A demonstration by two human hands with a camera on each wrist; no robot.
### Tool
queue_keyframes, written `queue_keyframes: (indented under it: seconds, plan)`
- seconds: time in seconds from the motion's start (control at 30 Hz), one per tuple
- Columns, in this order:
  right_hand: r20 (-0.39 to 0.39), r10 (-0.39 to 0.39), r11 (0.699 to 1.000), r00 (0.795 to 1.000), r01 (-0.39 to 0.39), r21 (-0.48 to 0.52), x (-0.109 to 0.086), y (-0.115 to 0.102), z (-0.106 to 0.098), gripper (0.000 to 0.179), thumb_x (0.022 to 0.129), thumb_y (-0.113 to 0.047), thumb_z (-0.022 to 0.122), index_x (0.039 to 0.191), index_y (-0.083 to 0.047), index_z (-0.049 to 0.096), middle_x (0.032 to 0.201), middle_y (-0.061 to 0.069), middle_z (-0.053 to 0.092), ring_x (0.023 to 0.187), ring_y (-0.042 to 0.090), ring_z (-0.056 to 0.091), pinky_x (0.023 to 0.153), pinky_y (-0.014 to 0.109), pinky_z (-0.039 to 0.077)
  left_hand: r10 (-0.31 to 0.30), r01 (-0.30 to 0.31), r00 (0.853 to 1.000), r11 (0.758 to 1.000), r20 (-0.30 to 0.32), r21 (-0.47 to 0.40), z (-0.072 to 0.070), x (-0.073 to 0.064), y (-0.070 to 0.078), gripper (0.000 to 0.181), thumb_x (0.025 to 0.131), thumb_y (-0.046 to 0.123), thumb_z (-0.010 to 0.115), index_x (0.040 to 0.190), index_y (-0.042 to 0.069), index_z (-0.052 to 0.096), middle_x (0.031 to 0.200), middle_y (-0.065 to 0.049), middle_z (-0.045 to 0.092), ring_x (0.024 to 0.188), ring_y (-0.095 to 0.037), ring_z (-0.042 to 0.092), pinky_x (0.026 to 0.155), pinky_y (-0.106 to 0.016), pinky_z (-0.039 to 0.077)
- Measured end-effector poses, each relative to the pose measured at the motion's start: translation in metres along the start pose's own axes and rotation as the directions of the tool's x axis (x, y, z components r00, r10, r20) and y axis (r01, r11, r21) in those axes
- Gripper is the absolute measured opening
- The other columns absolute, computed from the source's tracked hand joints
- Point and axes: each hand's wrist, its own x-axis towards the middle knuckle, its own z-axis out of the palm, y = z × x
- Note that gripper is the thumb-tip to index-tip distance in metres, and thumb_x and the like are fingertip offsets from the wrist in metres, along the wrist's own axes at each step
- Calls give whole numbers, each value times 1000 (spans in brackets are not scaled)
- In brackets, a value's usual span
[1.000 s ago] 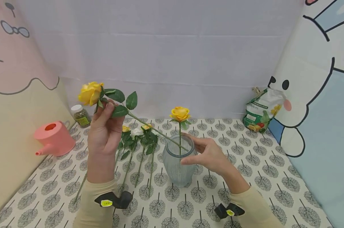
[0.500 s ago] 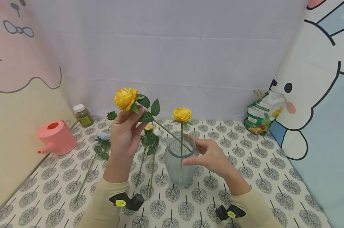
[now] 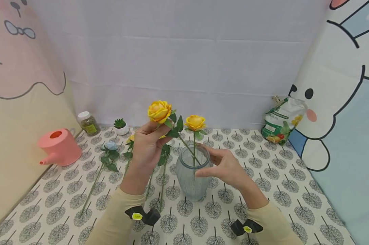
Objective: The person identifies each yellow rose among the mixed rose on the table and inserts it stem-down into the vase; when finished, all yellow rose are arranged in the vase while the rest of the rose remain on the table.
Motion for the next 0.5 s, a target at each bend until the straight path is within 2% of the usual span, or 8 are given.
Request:
queue_keyframes:
  seconds: [0.27,0.37,0.5]
  plan:
    - [-2,-3,1000,1000,3,-6,0,0,0,75,78,3,82,144,4,48,149,17,47,129,22,55,104,29,45,-23,20,1000,991,21,130,4,-2,-7,39,84,-19,67,79,18,78,89,-3,73,78,-13,73,70,-28,61]
    - [-3,-6,1000,1000,6,-9,0,0,0,74,78,3,82,144,4,49,149,16,47,131,26,53,105,29,44,-36,34,999,988,14,152,4,-2,-9,34,85,-17,69,81,16,78,88,-4,72,78,-14,73,71,-29,61]
    - [1,-12,1000,1000,12,-9,0,0,0,74,78,3,82,144,3,48,149,17,47,130,22,53,105,29,45,-60,58,998,982,4,179,4,-1,-12,26,84,-15,71,84,10,77,88,-7,72,78,-16,73,74,-32,61]
